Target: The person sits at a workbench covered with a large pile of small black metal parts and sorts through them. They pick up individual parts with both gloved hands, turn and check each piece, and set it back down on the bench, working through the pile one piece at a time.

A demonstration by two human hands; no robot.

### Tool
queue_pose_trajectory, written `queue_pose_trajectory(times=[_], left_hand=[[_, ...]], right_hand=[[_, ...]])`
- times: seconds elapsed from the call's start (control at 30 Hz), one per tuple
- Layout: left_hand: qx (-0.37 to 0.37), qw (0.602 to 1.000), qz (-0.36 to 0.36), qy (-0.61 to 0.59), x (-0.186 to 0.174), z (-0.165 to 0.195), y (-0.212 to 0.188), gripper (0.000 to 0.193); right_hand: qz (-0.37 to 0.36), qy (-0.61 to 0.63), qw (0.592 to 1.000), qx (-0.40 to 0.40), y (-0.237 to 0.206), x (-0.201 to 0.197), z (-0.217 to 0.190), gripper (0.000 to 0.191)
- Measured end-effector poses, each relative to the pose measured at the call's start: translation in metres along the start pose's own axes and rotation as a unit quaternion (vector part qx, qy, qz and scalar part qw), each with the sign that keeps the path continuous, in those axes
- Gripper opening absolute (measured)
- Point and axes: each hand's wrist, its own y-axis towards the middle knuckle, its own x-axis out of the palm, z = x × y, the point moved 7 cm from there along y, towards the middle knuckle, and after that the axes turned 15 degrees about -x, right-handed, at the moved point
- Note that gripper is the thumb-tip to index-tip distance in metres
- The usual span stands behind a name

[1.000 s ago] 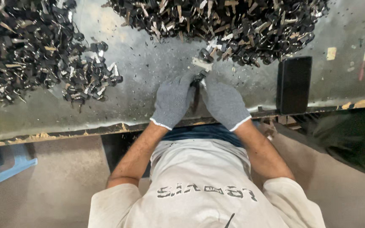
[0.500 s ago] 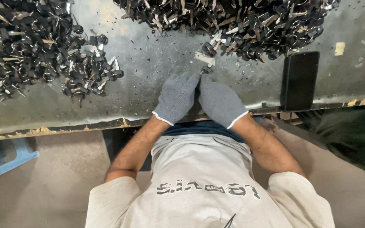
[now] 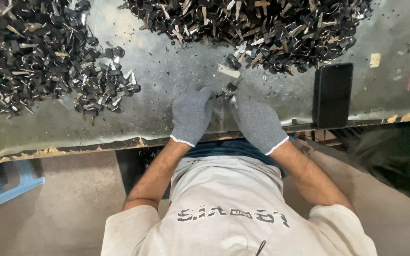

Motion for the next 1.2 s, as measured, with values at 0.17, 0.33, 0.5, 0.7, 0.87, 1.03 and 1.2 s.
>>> queue_pose_trajectory(times=[0.17, 0.33, 0.5, 0.7, 0.87, 1.03, 1.2], left_hand=[[-0.017, 0.994, -0.03, -0.1, 0.002, -0.005, 0.002, 0.031], [0.049, 0.994, -0.039, -0.085, 0.012, -0.001, -0.01, 0.037], [0.058, 0.993, -0.055, -0.085, 0.015, -0.003, -0.009, 0.036], [0.04, 0.993, -0.04, -0.105, 0.006, 0.002, -0.006, 0.038], [0.037, 0.993, -0.042, -0.1, 0.01, 0.0, -0.009, 0.036], [0.045, 0.99, -0.067, -0.119, 0.015, -0.002, -0.01, 0.041], [0.05, 0.993, -0.071, -0.083, 0.017, 0.001, -0.01, 0.038]], right_hand=[[-0.019, -0.113, 0.992, -0.052, 0.004, 0.007, -0.011, 0.029], [-0.009, -0.164, 0.986, 0.001, 0.004, 0.024, -0.023, 0.025], [-0.04, 0.037, 0.997, -0.048, 0.017, 0.029, -0.009, 0.025], [0.022, 0.059, 0.997, -0.048, 0.017, 0.009, -0.012, 0.021], [-0.025, -0.138, 0.99, 0.017, 0.002, 0.016, -0.017, 0.025], [-0.032, -0.172, 0.984, 0.026, -0.003, 0.028, -0.019, 0.026], [-0.067, -0.066, 0.987, -0.13, 0.015, 0.029, -0.021, 0.02]])
